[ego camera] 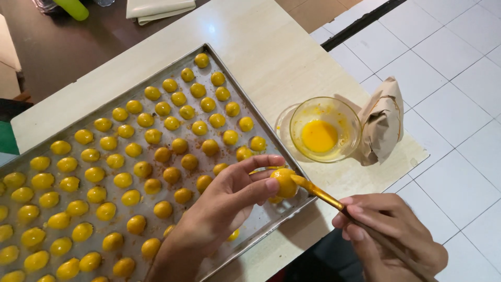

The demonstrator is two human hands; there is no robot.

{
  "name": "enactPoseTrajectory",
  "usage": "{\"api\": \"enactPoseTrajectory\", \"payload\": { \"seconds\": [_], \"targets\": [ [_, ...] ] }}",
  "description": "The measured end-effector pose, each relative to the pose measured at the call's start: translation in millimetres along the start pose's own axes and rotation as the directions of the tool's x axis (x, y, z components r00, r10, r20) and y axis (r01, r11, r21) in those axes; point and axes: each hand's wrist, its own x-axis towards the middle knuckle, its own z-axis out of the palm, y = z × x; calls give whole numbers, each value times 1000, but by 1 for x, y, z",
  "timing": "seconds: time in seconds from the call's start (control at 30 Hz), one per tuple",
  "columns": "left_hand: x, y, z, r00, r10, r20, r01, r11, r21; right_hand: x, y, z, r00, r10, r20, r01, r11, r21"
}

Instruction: The person uses a brush to apply a yellow liquid to small round pastries arranged on a baking tray. The person repeatedly dips the brush into a bowl of liquid and coats each pastry individually.

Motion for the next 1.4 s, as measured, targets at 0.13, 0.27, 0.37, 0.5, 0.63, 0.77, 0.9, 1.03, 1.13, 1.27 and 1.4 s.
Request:
{"api": "enactPoseTrajectory", "payload": {
  "seconds": [0.13,0.27,0.37,0.5,0.63,0.77,0.9,1.03,1.13,1.27,1.4],
  "targets": [
    [0,0,0,1000,-1,-4,1,1000,-10,-1,1,1,999,-33,-7,33,999,-11],
    [-1,-1,-1,999,39,2,-38,999,-19,-3,2,1,998,-57,9,56,998,14],
    [-2,-1,-1,999,31,-8,-31,998,-54,-5,2,0,997,-74,16,74,997,17],
    [-3,-4,0,1000,25,19,-22,986,-164,-6,1,-7,991,-100,84,104,994,-38],
    [-8,-3,9,1000,13,-13,-16,966,-258,-8,-12,-4,997,-45,56,51,994,-100],
    [-12,-1,16,1000,14,-12,-18,946,-325,-11,-4,-8,989,-110,98,118,990,-79],
    [-16,3,23,996,51,74,-17,916,-401,-14,2,-10,985,-137,109,144,988,-61],
    [-10,-13,20,999,33,8,-27,904,-427,-16,9,-11,971,-202,130,209,977,-47],
    [-12,-11,26,999,50,-20,-54,913,-404,-17,1,-10,980,-166,111,175,982,-70],
    [-16,-3,34,998,54,-26,-60,941,-334,-16,-15,-12,990,-112,89,124,981,-151],
    [-19,1,39,996,27,-90,-42,984,-174,-20,0,-13,986,-158,-49,152,982,-110]
  ]
}}
